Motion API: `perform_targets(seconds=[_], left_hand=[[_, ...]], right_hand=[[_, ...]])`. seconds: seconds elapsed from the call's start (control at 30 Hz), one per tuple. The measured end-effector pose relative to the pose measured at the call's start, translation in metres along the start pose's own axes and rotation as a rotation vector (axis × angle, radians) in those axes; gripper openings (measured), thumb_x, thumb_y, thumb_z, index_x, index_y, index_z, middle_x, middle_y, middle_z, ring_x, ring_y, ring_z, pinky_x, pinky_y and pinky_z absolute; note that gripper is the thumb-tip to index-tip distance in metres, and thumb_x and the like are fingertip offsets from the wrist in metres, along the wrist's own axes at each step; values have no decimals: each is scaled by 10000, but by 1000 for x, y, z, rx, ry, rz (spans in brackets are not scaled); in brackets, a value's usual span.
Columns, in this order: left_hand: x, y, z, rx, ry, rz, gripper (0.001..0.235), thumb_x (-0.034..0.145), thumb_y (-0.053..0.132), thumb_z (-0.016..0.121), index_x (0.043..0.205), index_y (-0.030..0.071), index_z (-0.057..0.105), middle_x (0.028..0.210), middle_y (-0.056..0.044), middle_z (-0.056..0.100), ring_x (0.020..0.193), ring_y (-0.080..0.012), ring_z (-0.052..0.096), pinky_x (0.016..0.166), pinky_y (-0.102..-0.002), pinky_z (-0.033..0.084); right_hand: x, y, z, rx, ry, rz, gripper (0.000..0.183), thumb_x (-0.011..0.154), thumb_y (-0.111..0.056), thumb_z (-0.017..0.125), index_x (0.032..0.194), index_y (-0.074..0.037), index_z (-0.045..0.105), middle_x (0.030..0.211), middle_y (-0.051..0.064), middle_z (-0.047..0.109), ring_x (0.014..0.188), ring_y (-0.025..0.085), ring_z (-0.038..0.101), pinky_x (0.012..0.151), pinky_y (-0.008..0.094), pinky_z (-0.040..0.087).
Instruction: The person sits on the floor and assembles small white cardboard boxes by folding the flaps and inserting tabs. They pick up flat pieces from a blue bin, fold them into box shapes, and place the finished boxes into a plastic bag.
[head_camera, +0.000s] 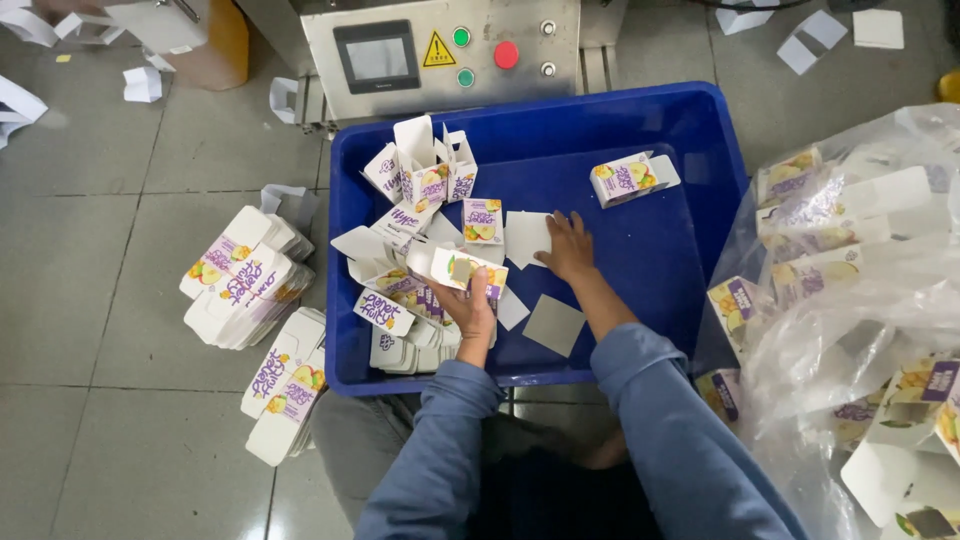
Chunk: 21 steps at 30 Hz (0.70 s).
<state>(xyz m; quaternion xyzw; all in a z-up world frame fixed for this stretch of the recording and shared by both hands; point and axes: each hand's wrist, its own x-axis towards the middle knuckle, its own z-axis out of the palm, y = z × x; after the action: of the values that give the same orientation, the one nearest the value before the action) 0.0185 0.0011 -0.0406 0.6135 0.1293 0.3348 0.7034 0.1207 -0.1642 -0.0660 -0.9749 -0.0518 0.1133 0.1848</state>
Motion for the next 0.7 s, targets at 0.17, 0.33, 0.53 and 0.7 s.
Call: perform_targets(seconds=[0.17,0.33,0.53,0.7], left_hand=[[6,2,-1,91,-27,69,1055,834,297,827,1588,29,139,1637,-209,168,1518,-235,161,1260,-467,100],[6,22,6,179,-58,72,923,934,271,688,1581,-34,105,1544,-302,229,1508,-363,231,1264,-519,131],[1,47,14,148,3,-163,851,959,349,704,1568,-13,232,1568,-267,311,1462,-307,333,1257,-488,183],[3,56,14,309,-86,-252,778,856,389,824,1400,-55,490,1286,-276,544,1259,-439,554,1084,-529,427]], right_hand=[[18,-2,4,-44,-67,-21,973,802,-313,859,1608,-78,367,1605,190,427,1536,455,197,1179,727,171],[13,0,-6,-114,8,-27,1100,638,-477,932,1531,-37,464,1401,169,521,1382,395,383,1181,681,223],[39,49,34,93,219,-19,420,831,-194,839,1206,-115,664,1109,99,619,952,375,707,873,522,540],[-13,45,-28,1127,229,140,346,1003,-51,613,1345,-9,634,1211,322,664,1015,382,723,753,399,654]])
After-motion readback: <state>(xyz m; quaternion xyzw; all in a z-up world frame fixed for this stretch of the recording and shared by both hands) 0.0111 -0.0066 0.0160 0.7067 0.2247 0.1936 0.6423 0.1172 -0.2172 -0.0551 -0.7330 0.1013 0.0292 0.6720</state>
